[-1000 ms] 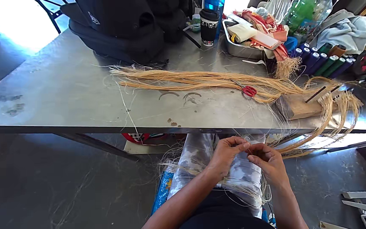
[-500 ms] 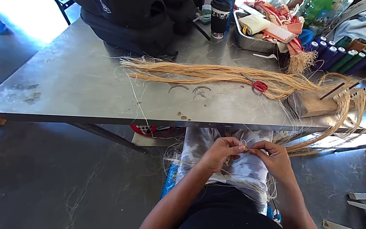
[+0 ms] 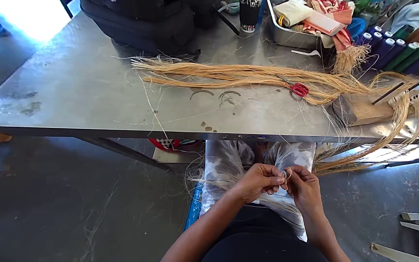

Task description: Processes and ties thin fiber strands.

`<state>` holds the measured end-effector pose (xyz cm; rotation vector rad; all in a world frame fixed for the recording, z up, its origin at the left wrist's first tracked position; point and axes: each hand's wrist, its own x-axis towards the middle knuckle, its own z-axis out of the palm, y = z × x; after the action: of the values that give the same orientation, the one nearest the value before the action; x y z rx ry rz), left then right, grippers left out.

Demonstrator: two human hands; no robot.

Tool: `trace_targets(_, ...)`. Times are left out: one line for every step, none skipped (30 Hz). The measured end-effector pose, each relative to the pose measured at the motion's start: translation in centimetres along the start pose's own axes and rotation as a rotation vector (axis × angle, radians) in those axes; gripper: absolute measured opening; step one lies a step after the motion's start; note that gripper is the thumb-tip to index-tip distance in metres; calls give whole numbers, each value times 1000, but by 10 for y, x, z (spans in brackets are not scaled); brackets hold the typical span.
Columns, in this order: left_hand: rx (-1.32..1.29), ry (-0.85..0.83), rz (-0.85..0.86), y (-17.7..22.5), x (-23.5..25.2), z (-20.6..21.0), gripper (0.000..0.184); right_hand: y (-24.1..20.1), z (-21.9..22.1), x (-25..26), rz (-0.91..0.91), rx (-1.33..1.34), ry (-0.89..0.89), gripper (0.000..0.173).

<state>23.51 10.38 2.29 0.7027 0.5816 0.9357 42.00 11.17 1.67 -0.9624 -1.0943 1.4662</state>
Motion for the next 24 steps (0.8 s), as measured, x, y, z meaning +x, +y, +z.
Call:
trace_targets(13,24,4,-2,1,1,18,-1,1,-1,38,-10,-15,12)
trace_targets(24,50,10,-4,3,1,18,-2,0,-2,33,-51,-37,13)
trace_targets(37,79,15,-4,3,2,17,-3,-2,-3,5,-100,-61,15)
trace_targets(47,109,19,-5,4,2,16,-4,-5,-3,-26,-140,-87,16)
trace_targets(58,135,19,-5,4,2,15,-5,-8,-4,-48,-161,-114,18)
trace_targets(68,156,16,-4,5,2,15,-6,-11,-4,-59,-163,-135,19)
trace_targets(76,170,16,-4,5,3,14,-6,-13,-5,-62,-158,-146,19)
trace_targets(85,180,17,-4,6,4,14,-6,-13,-5,-64,-152,-143,19)
trace_targets(98,187,21,-4,6,5,14,-5,-13,-5,-63,-143,-129,18)
trace_targets(112,196,25,-5,6,5,13,-3,-12,-5,-63,-129,-108,16)
trace_targets(126,211,28,-5,7,6,13,-2,-11,-5,-66,-113,-88,14)
trace_targets(141,231,34,-5,8,7,12,0,-11,-4,-73,-99,-73,13)
trace_targets(156,257,44,-6,8,8,11,2,-10,-4,-86,-88,-59,13)
trace_targets(168,289,58,-7,8,10,10,3,-10,-4,-101,-97,-45,12)
trace_targets(177,327,76,-9,9,13,9,4,-10,-5,-120,-129,-29,12)
trace_targets(176,368,95,-11,9,16,8,5,-10,-6,-146,-179,-9,11)
trace_targets(167,407,108,-14,10,19,7,6,-11,-7,-183,-241,10,10)
trace_targets(158,439,114,-16,10,21,7,8,-11,-8,-223,-297,20,10)
trace_targets(158,458,113,-17,12,22,6,9,-12,-9,-259,-339,16,10)
trace_targets(175,468,108,-18,12,23,6,10,-13,-10,-284,-364,2,10)
trace_targets(215,470,106,-18,13,24,6,10,-15,-10,-293,-379,-16,10)
trace_targets(282,463,107,-18,13,25,5,9,-17,-9,-279,-389,-39,10)
trace_targets(367,456,110,-17,13,25,5,8,-19,-8,-245,-391,-58,10)
trace_targets(460,446,116,-16,12,26,6,6,-21,-6,-205,-385,-75,11)
